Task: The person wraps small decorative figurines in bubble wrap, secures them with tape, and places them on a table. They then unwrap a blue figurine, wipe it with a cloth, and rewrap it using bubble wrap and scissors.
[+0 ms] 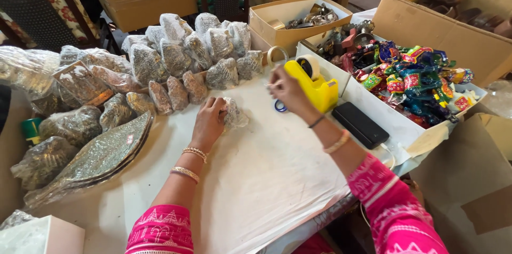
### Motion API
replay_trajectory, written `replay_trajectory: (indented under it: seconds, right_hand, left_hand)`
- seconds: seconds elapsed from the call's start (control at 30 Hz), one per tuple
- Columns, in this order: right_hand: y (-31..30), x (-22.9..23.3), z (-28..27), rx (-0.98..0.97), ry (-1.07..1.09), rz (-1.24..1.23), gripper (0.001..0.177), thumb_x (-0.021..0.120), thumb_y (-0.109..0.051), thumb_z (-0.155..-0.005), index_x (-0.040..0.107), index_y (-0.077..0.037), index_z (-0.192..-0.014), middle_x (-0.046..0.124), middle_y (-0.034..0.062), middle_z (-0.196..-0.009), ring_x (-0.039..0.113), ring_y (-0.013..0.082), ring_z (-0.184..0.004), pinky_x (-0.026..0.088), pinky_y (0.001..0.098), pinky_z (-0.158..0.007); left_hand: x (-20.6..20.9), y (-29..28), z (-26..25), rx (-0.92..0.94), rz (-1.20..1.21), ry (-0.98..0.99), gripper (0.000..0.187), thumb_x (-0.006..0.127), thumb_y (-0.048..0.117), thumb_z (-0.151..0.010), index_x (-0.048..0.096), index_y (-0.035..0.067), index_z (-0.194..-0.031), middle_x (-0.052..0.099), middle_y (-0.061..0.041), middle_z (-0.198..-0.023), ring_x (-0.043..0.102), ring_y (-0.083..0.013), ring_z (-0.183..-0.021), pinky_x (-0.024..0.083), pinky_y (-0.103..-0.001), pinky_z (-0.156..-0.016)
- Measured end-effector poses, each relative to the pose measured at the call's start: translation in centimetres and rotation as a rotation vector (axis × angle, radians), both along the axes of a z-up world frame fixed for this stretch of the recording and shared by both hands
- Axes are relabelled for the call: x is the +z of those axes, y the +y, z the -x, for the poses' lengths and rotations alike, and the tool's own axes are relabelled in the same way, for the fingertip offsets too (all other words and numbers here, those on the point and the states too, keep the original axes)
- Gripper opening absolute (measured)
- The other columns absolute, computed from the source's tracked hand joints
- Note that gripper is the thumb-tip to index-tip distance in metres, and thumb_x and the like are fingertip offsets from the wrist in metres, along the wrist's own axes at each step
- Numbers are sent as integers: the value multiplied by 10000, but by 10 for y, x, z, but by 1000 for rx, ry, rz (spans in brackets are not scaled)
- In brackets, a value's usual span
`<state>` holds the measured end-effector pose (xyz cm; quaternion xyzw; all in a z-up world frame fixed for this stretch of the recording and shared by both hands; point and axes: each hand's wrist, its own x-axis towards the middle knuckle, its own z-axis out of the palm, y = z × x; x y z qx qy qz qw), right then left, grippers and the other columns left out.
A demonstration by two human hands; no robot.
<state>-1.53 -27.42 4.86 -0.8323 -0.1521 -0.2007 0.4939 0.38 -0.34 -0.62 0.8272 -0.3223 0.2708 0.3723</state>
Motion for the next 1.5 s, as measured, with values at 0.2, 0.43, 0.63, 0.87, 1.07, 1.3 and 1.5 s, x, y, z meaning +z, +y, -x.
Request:
replay_trajectory:
  seconds: [0.2, 0.43, 0.63, 0.87, 1.07, 1.3, 1.5]
  right_hand:
    - [62, -29, -60, 113, 102, 27, 207, 681, -49, -926, 491, -60, -1006, 634, 38, -881, 725, 99, -740, 621, 280, -600]
    - [81, -47, -83, 219, -63, 145, 240, 744, -32, -870, 538, -40, -994, 652, 66, -870, 650, 148, -749, 555, 309, -643]
    - [86, -35, -79, 226, 89, 164, 221, 720, -68, -851, 534, -50, -968, 642, 51, -845, 662, 143, -743, 561, 319, -646]
    - [86, -43, -83, 240, -20, 371, 211, 705, -79, -858, 546, -46, -993, 628, 88, -955, 623, 225, -930, 526, 376, -828]
    - [74, -44, -75, 210, 49, 348, 206, 753, -156, -893, 627, -92, -1044, 602, 75, -954, 596, 221, -936, 508, 382, -827]
    - [65, -38, -70, 293, 351, 127, 213, 749, -223, -906, 708, -160, -1105, 673, -23, -932, 600, 49, -688, 520, 243, -547]
    - [60, -44, -71, 335, 391, 74, 282, 774, -248, -881, 726, -173, -1149, 656, -40, -980, 617, 54, -738, 552, 239, -593]
  left_hand:
    - [0, 0, -1, -6, 6, 41, 287, 635, -92, -812, 581, 37, -1062, 628, -171, -1069, 620, -423, -998, 512, -485, -831]
    - [5, 0, 2, 12, -4, 47, 243, 662, -69, -831, 562, 28, -1031, 622, -173, -1051, 600, -436, -999, 495, -504, -823]
    - [1, -1, -1, 6, 4, 33, 261, 662, -74, -815, 532, 21, -1021, 622, -183, -1052, 581, -445, -1014, 489, -508, -848]
    - [2, 0, 0, -9, 57, 54, 399, 663, -67, -824, 500, 33, -1174, 644, -193, -1167, 592, -451, -1073, 493, -508, -866]
    - [5, 0, 2, -13, 21, 50, 457, 656, -66, -835, 518, 50, -1255, 644, -193, -1146, 599, -447, -1064, 498, -508, -870]
    - [9, 2, 4, -28, 23, 27, 348, 654, -53, -858, 564, 63, -1173, 639, -180, -1093, 601, -436, -1031, 497, -499, -836]
    - [4, 4, 0, -32, 26, 29, 206, 684, -31, -860, 563, 31, -1014, 632, -160, -1029, 628, -409, -987, 506, -483, -807]
